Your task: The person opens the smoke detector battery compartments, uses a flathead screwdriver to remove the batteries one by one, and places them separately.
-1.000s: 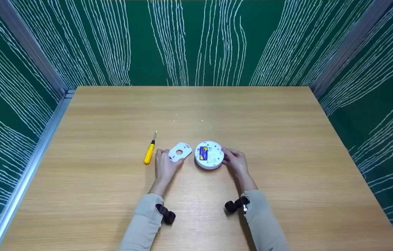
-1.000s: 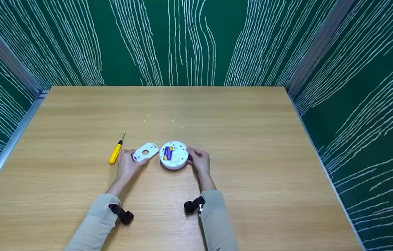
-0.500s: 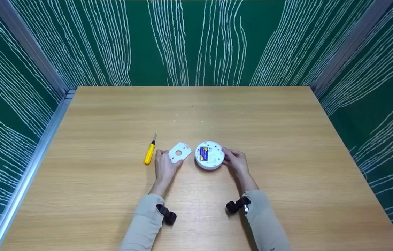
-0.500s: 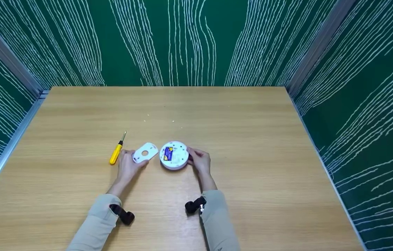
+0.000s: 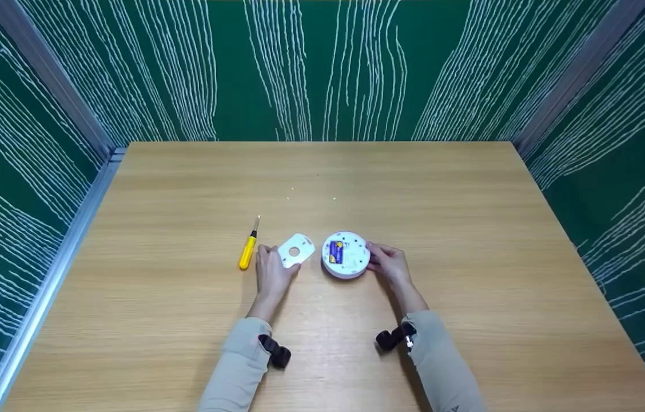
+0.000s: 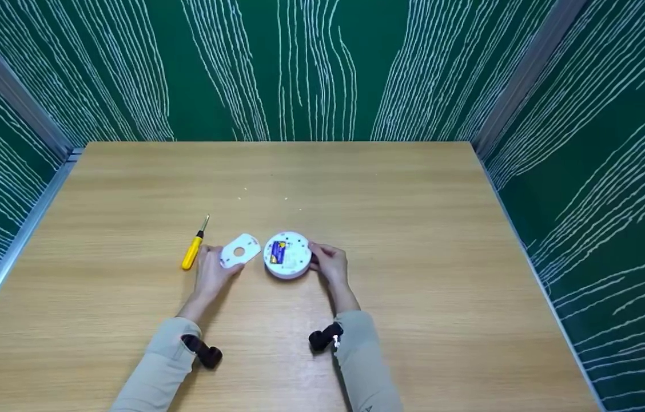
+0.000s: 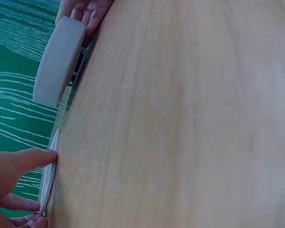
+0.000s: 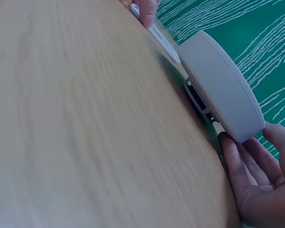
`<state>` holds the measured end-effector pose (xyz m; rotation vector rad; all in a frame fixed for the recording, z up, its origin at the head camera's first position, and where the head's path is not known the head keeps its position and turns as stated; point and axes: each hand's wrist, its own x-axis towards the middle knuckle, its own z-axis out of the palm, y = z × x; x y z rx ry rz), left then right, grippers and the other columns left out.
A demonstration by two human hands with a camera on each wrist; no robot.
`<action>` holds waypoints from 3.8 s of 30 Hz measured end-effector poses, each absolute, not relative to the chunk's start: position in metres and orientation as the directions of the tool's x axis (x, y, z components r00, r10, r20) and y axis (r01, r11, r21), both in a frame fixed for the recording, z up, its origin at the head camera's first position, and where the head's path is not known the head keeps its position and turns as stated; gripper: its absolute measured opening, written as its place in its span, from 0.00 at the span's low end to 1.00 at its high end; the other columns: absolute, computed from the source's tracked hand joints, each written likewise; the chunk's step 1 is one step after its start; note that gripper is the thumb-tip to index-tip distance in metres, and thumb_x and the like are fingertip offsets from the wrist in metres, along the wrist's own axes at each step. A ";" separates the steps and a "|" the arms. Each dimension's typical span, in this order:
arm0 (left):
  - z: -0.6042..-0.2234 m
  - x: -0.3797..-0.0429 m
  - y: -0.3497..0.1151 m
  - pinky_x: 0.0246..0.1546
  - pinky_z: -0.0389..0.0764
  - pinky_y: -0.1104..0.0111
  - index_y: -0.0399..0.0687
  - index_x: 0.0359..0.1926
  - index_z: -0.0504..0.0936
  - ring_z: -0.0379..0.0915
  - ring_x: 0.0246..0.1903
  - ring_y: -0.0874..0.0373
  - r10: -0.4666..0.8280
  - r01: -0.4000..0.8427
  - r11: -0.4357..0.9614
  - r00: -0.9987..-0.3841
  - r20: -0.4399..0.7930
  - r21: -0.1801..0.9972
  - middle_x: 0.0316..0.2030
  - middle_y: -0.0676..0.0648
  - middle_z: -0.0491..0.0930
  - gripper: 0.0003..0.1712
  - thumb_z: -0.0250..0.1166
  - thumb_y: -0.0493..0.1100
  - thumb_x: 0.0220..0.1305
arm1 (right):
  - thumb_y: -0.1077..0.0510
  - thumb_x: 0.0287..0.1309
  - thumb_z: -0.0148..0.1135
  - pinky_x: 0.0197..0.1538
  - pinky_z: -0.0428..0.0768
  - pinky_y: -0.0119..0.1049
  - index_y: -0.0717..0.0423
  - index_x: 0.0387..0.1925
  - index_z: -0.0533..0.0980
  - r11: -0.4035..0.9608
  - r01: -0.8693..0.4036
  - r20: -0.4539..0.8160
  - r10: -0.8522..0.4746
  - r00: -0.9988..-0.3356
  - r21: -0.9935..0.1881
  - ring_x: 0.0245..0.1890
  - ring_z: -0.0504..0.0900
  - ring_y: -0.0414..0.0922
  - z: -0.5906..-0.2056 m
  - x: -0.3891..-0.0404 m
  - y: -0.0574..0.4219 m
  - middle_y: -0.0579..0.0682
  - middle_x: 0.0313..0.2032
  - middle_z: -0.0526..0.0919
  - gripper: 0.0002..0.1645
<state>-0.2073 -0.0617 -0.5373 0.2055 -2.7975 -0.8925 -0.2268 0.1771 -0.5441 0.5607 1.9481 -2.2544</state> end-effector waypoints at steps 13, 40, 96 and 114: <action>-0.534 -0.207 -0.062 0.44 0.71 0.62 0.30 0.51 0.72 0.65 0.42 0.47 -0.194 -0.111 0.821 -0.977 0.090 0.559 0.45 0.35 0.66 0.37 0.72 0.48 0.42 | 0.60 0.55 0.57 0.35 0.79 0.32 0.72 0.48 0.71 -0.099 0.366 -0.377 0.129 -0.917 -0.925 0.28 0.80 0.41 -0.540 -0.226 0.181 0.57 0.36 0.80 0.21; -0.530 -0.196 -0.040 0.47 0.72 0.63 0.35 0.46 0.76 0.69 0.43 0.49 -0.096 0.108 0.708 -0.964 0.247 0.697 0.41 0.42 0.72 0.24 0.66 0.45 0.50 | 0.64 0.53 0.59 0.32 0.80 0.34 0.79 0.46 0.68 -0.055 0.357 -0.355 -0.052 -0.934 -0.932 0.25 0.82 0.47 -0.533 -0.207 0.194 0.59 0.26 0.82 0.23; -0.542 -0.215 -0.016 0.44 0.73 0.68 0.29 0.46 0.76 0.74 0.38 0.52 0.072 0.220 0.386 -0.975 0.209 0.896 0.40 0.37 0.78 0.15 0.55 0.31 0.56 | 0.57 0.59 0.54 0.36 0.79 0.37 0.79 0.51 0.62 -0.092 0.452 -0.439 -0.133 -0.889 -0.887 0.25 0.81 0.47 -0.531 -0.218 0.190 0.57 0.25 0.80 0.29; -0.540 -0.218 -0.016 0.47 0.71 0.65 0.32 0.45 0.77 0.73 0.40 0.52 0.061 0.193 0.436 -0.981 0.185 0.879 0.39 0.40 0.78 0.14 0.56 0.34 0.57 | 0.56 0.57 0.56 0.35 0.80 0.36 0.77 0.51 0.64 -0.129 0.476 -0.460 -0.136 -0.878 -0.870 0.23 0.81 0.45 -0.537 -0.221 0.190 0.55 0.26 0.80 0.29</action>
